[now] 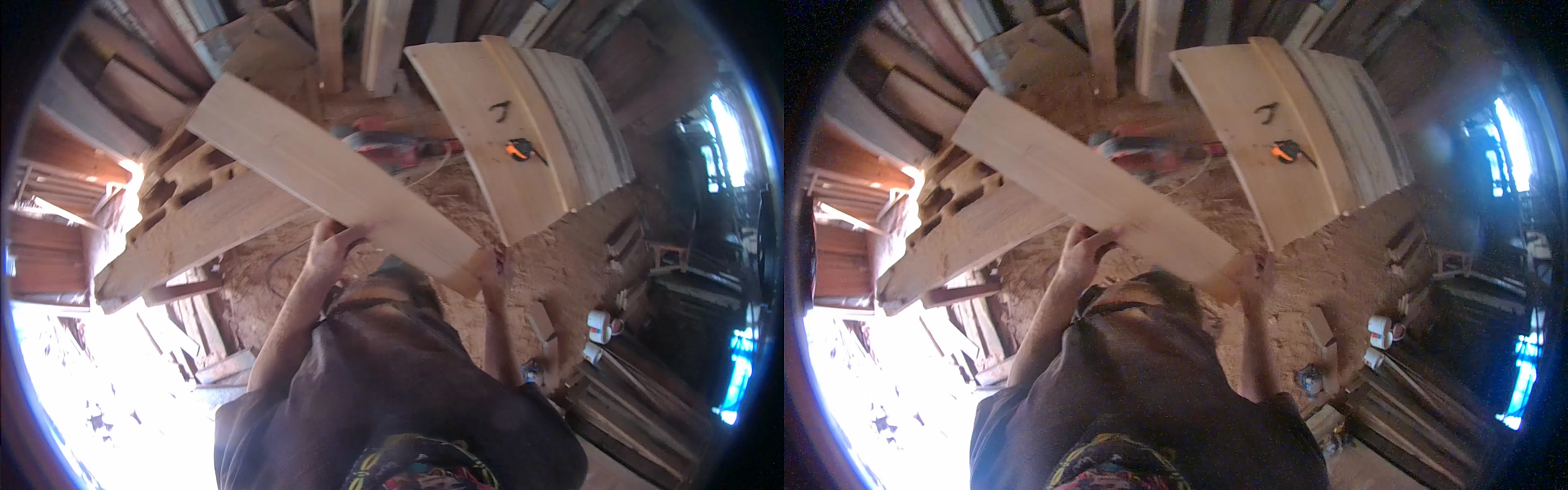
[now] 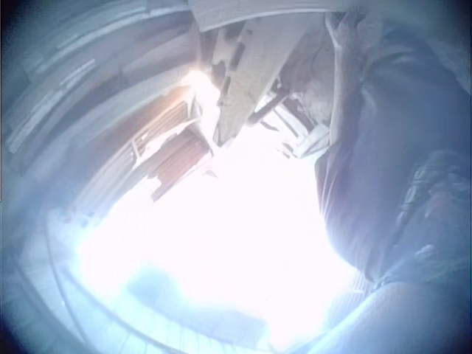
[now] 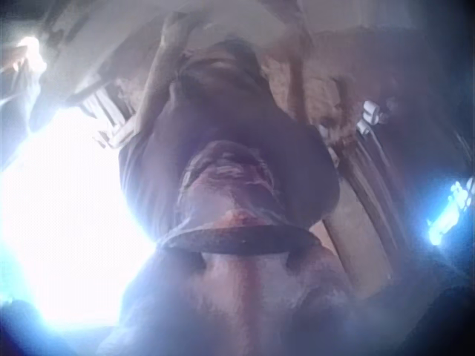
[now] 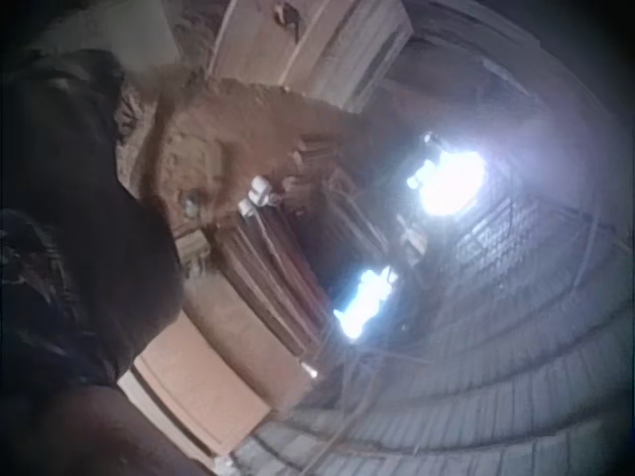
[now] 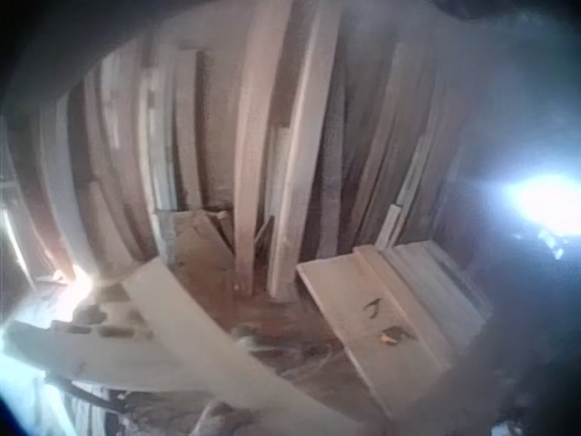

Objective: The person uses a circular saw to cut a wooden plank, then picks up another plank and smooths its surface with an electric sander. The person handles the planks and tools directly, moving between cutting and sanding operations.

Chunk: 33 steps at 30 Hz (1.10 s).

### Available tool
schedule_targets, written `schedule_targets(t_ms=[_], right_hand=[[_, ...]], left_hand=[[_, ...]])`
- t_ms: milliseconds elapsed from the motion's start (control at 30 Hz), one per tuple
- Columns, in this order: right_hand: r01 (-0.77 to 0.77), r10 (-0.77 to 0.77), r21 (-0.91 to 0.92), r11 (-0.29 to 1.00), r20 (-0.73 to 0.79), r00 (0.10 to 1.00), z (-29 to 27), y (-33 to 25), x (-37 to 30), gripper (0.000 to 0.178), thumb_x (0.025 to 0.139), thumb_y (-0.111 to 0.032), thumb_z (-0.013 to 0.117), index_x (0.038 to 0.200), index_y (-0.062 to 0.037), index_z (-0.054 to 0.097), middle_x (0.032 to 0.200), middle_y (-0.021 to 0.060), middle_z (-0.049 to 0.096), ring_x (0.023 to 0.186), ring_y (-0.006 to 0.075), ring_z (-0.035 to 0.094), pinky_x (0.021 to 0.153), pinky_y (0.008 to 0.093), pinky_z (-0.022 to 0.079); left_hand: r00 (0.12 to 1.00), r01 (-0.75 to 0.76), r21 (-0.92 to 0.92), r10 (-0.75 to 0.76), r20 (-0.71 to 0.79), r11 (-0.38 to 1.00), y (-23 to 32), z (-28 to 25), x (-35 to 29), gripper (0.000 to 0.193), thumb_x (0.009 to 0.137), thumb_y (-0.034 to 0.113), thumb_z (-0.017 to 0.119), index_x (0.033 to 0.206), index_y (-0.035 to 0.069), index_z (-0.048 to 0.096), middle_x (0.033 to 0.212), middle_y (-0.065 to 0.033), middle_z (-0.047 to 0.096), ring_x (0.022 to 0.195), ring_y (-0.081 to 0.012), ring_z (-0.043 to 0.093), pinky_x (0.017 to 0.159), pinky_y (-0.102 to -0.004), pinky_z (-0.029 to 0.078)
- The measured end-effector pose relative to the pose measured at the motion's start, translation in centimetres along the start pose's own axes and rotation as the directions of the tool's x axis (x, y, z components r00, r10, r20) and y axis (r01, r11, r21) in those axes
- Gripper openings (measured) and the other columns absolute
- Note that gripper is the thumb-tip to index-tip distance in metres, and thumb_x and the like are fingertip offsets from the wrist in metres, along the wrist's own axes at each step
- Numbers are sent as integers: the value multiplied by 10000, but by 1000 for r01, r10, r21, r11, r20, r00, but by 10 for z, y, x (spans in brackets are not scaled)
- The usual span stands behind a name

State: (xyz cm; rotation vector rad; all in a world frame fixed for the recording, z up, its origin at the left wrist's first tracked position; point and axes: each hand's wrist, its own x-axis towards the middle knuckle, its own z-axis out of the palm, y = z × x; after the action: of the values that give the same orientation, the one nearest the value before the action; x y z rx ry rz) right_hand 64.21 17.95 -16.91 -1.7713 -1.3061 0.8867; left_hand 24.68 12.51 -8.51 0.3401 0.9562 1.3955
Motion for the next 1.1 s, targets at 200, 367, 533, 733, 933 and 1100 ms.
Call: schedule_targets(t_ms=[200, 367, 533, 733, 933, 1100], right_hand=[[136, -127, -212, 968, 60, 990, -12, -71, 97, 579, 986, -383, 759, 1397, -16, 579, 1239, 196, 665, 1163, 300, 639, 950, 431, 525], [313, -279, -494, 811, 143, 950, -16, -51, 215, 770, 903, -368, 825, 1514, -46, 485, 1330, 235, 608, 1244, 402, 591, 982, 511, 518], [514, -493, -540, 667, 198, 847, 4, -60, 288, 886, 864, -460, 837, 1538, -55, 430, 1376, 271, 570, 1303, 462, 561, 1023, 556, 514], [481, -373, -517, 708, 305, 876, 39, -76, 308, 884, 844, -531, 834, 1500, -71, 461, 1316, 306, 582, 1179, 499, 629, 954, 564, 546], [627, -570, -469, 622, 277, 773, 55, -41, 315, 863, 851, -576, 814, 1470, -75, 481, 1267, 272, 598, 1154, 471, 646, 882, 562, 565], [12, -62, 130, 991, 388, 919, 23, -92, 332, 760, 882, -571, 803, 1394, -72, 548, 1108, 212, 667, 1089, 370, 678, 836, 492, 565]], left_hand=[[997, -5, 41, 8, -79, 999, -5, 26, 23, 323, 965, 54, 736, 1281, 23, 676, 1169, -92, 753, 1068, -211, 730, 944, -359, 598], [996, 21, 37, -17, -89, 999, -13, 66, 48, 310, 972, 41, 719, 1279, 25, 674, 1181, -90, 746, 1085, -214, 722, 952, -371, 596], [991, 36, 32, -32, -131, 999, -17, 108, 61, 322, 969, 23, 711, 1287, 19, 662, 1203, -98, 736, 1122, -231, 707, 979, -385, 584], [983, 72, 90, -55, -174, 993, -22, 140, 78, 325, 941, 24, 753, 1256, 10, 672, 1179, -93, 746, 1117, -210, 703, 989, -357, 553], [990, 90, 143, -72, -125, 986, -31, 177, 117, 358, 927, -1, 752, 1274, 12, 664, 1188, -102, 736, 1126, -224, 700, 1011, -369, 554], [986, 134, 222, -107, -129, 966, -38, 190, 139, 388, 928, -4, 743, 1303, 3, 645, 1239, -126, 723, 1159, -249, 699, 1045, -398, 558]])
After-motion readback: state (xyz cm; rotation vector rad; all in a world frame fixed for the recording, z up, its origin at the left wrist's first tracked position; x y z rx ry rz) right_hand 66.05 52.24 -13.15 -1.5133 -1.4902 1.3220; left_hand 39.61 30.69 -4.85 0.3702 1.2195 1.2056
